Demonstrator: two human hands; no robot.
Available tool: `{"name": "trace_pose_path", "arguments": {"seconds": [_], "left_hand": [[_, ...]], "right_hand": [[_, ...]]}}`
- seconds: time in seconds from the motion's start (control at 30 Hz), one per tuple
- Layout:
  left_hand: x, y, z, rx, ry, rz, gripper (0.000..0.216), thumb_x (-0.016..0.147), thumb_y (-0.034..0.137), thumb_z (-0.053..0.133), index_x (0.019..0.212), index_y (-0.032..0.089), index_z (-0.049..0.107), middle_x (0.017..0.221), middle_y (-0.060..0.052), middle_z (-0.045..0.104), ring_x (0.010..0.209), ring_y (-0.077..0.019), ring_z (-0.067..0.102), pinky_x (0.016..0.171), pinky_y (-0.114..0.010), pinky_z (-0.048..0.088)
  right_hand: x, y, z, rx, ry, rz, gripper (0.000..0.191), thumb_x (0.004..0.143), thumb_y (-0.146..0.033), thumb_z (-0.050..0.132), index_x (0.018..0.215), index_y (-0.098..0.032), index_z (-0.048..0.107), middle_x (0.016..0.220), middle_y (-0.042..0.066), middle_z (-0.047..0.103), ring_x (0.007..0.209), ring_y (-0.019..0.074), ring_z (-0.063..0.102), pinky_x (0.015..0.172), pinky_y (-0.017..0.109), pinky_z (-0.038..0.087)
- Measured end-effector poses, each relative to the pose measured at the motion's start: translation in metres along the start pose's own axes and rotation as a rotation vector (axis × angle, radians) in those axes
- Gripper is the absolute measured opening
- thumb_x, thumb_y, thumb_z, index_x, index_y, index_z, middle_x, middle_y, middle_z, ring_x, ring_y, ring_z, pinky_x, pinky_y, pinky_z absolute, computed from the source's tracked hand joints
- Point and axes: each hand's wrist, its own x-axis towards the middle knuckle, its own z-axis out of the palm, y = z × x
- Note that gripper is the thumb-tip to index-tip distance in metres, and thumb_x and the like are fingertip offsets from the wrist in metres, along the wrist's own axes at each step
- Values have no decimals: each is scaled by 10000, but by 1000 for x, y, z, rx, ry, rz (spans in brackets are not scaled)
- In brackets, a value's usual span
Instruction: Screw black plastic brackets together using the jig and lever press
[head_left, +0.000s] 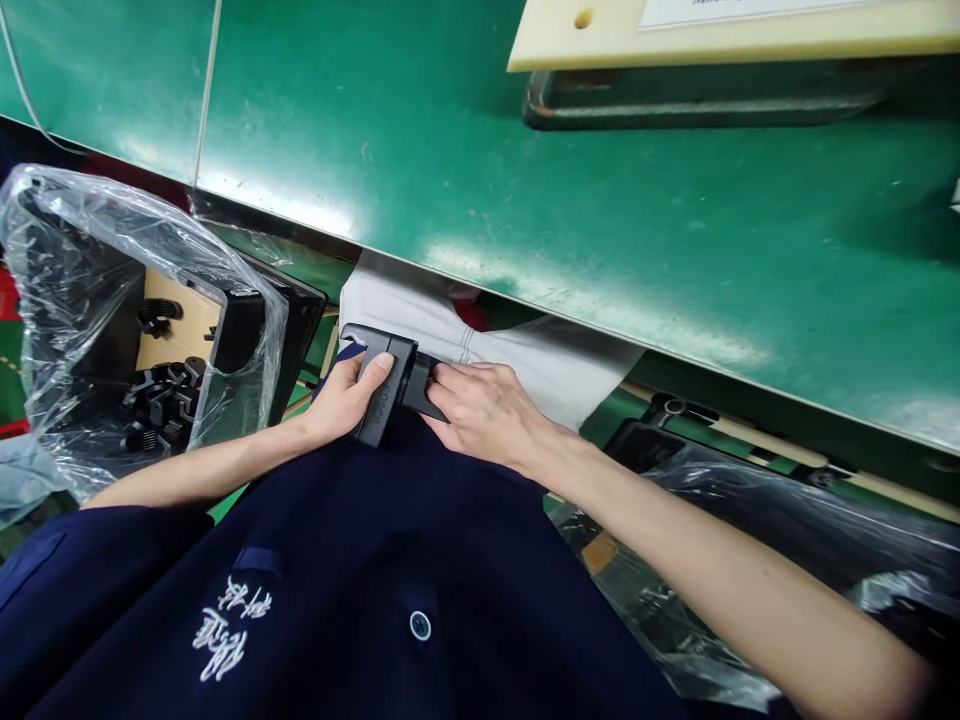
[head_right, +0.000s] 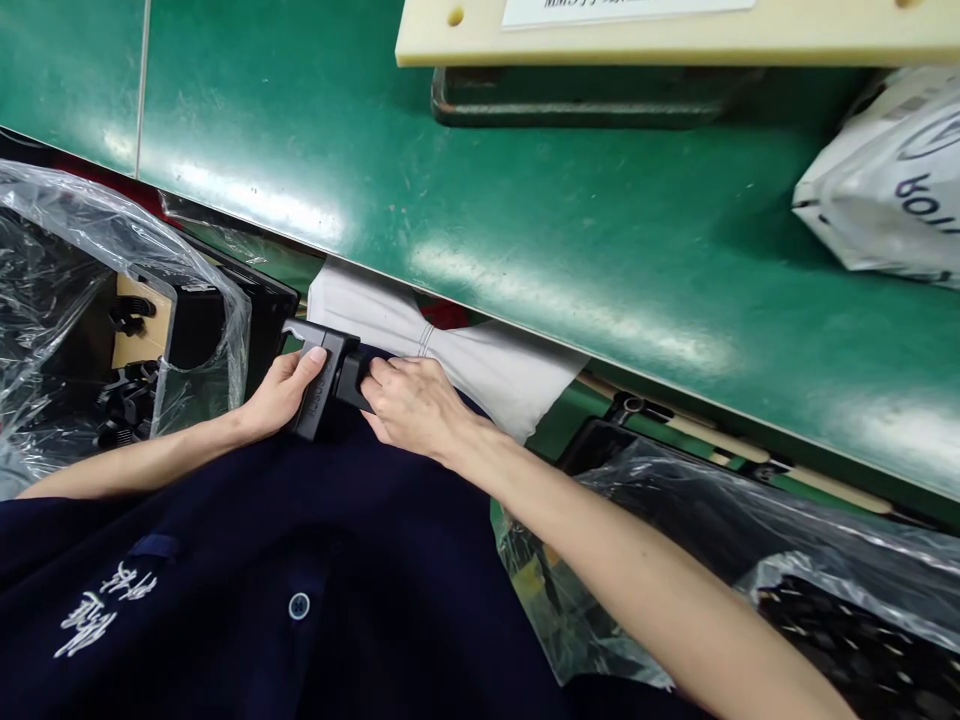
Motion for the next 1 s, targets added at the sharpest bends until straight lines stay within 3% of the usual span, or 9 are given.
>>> {"name": "trace_pose_path", "arguments": {"seconds": [0.2,0.3,0.5,0.63,0.9,1.0], "left_hand": [[-2,-2,2,50,1,8,482,788,629,578,703,155,593,617,4,555,573,-116,481,533,-218,402],[-1,-3,2,86,4,-7,458,804,595,582,648,165,571,597,3,541,586,-126,495,544,-221,407],[-2,-2,1,68,-47,12,479,801,622,568,658,165,569,579,8,512,548,-118,450,526,-229,398],[-4,1,1,110,-46,44,456,801,603,577,709,157,585,638,4,546,590,-120,466,547,-223,406],[-2,1,2,122,-41,26,452,844,581,532,762,147,624,684,-9,611,621,-127,519,575,-217,420],[-3,-3,2,144,-58,-26,453,862,569,510,779,141,634,676,-6,607,605,-122,511,562,-216,413]], "right_hand": [[6,3,1,-67,-123,-25,148,828,-217,562,772,-108,646,712,80,579,646,180,513,577,298,288],[4,9,8,-76,-58,-67,168,827,-215,542,737,-113,640,672,75,559,630,179,499,574,300,297],[-5,19,19,84,108,-70,418,953,-354,390,660,-145,603,612,34,490,601,148,457,580,272,340],[-6,17,19,112,97,-167,381,943,-344,404,687,-145,603,623,30,483,594,147,439,572,276,331],[1,8,2,-121,-50,-62,165,829,-171,498,754,-114,633,671,81,539,623,180,472,569,301,256],[-1,11,2,-105,-76,-45,179,841,-198,501,754,-122,637,653,74,534,609,176,470,567,297,257]]}}
